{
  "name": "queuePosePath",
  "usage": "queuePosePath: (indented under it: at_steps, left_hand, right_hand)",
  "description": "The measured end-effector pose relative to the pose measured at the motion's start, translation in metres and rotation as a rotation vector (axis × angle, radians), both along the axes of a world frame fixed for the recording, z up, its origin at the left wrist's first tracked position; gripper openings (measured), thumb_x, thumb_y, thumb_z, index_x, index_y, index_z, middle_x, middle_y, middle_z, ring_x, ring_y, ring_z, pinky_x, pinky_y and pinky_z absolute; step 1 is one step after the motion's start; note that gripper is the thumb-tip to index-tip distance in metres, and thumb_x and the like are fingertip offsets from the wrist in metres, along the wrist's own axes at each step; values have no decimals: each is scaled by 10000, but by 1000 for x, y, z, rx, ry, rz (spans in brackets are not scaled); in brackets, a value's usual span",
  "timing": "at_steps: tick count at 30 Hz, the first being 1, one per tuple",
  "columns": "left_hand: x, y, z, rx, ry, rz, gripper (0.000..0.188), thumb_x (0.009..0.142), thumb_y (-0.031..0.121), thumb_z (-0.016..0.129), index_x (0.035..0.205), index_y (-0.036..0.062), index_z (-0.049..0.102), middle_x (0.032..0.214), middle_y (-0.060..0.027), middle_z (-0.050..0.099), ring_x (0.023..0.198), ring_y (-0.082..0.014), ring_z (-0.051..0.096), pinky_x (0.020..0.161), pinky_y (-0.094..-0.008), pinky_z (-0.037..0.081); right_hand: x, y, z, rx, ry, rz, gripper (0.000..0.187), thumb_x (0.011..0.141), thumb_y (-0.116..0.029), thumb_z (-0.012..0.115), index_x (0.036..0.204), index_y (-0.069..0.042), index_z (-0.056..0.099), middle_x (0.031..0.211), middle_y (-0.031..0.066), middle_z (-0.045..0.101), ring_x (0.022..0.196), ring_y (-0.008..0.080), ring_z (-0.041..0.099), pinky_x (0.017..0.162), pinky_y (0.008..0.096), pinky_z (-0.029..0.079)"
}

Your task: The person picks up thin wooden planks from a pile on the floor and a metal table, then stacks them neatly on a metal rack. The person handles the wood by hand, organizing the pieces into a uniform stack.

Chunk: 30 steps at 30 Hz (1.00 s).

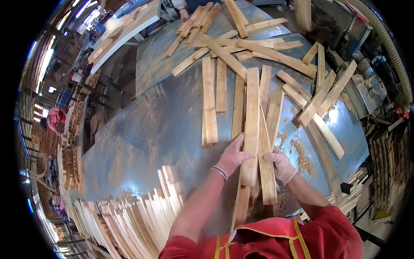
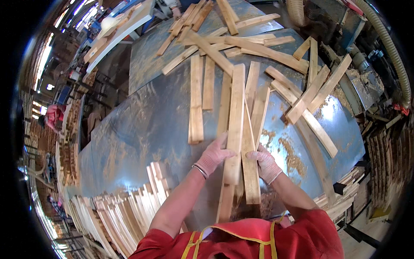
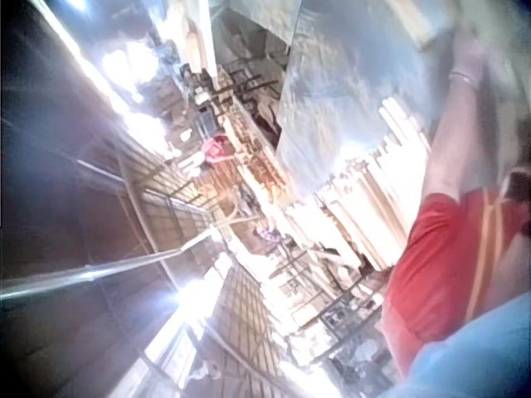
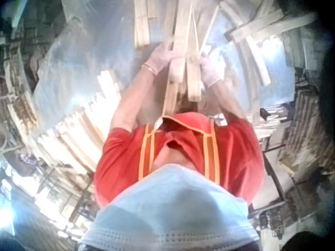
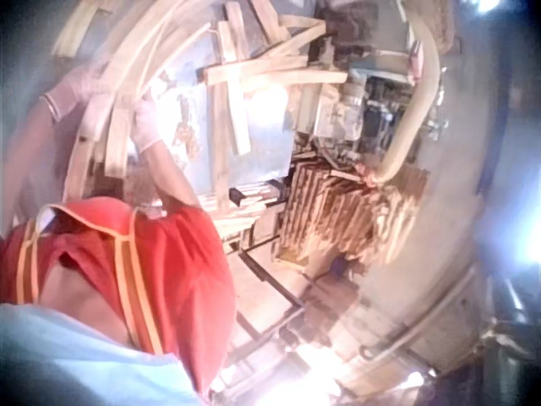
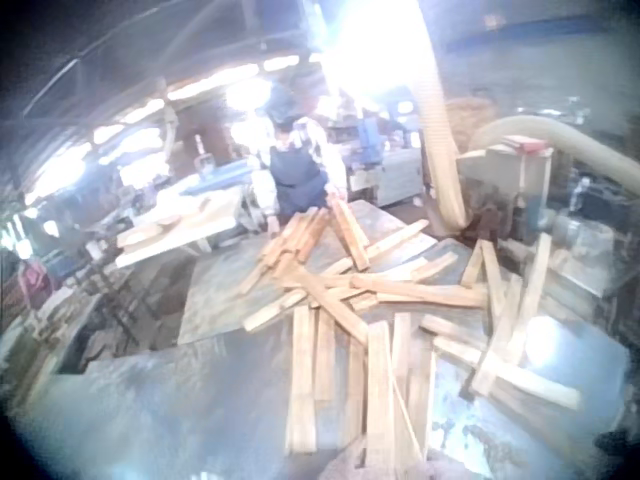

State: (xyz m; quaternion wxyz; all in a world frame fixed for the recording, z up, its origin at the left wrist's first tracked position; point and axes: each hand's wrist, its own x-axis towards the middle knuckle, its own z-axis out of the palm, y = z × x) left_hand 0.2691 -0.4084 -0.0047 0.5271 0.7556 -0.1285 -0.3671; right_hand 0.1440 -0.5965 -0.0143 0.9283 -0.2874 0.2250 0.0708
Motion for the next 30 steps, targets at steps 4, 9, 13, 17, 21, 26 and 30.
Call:
queuePosePath:
  at_steps: [4,9,13,17,21,26,30]
  left_hand:
    - [-24,64,8,-417,331,140,884,871,52,719,1640,-5,285,1230,-131,681,1025,-207,677,918,-336,544]
    - [-141,101,47,-461,211,353,871,949,124,718,1668,54,232,1356,-146,640,1214,-235,648,1063,-387,529]
    - [-215,183,23,-545,582,514,724,985,112,687,1626,72,353,1379,-125,640,1240,-219,637,1028,-383,546]
    - [-319,244,-1,-377,258,628,613,980,119,682,1556,68,477,1328,-89,664,1174,-215,642,1054,-371,502]
    - [-388,288,1,517,-343,431,595,956,341,731,1431,39,539,1285,-181,646,1137,-353,650,1020,-437,509]
    - [-378,294,18,873,-612,279,908,830,491,745,1515,-12,425,1477,-216,499,1416,-367,441,1189,-525,329]
    - [-388,298,-13,1021,-718,225,897,814,420,739,1517,-24,400,1478,-198,474,1419,-390,411,1193,-556,297]
  right_hand:
    - [-22,41,38,-100,-115,60,646,846,-28,677,1466,7,498,1279,155,690,1120,291,711,981,432,606]
    - [-53,121,36,-111,-69,33,640,839,24,668,1451,-23,486,1258,151,670,1079,293,701,949,424,610]
    - [-111,208,34,-202,-8,66,659,836,65,656,1459,-48,469,1211,143,662,1029,291,692,904,443,614]
    - [-148,252,25,-332,51,219,630,869,54,664,1457,-41,460,1187,155,658,992,291,687,903,421,594]
    - [-144,294,73,-1268,54,967,707,883,-397,766,1351,89,554,1205,281,703,1072,370,715,971,436,557]
    - [-119,328,29,-1425,-358,1609,850,867,-589,707,1340,106,584,1249,305,696,1163,405,696,982,438,541]
    - [-70,299,79,-1876,-651,1455,668,878,-364,728,1477,-123,560,1299,180,703,1272,353,648,1116,422,475]
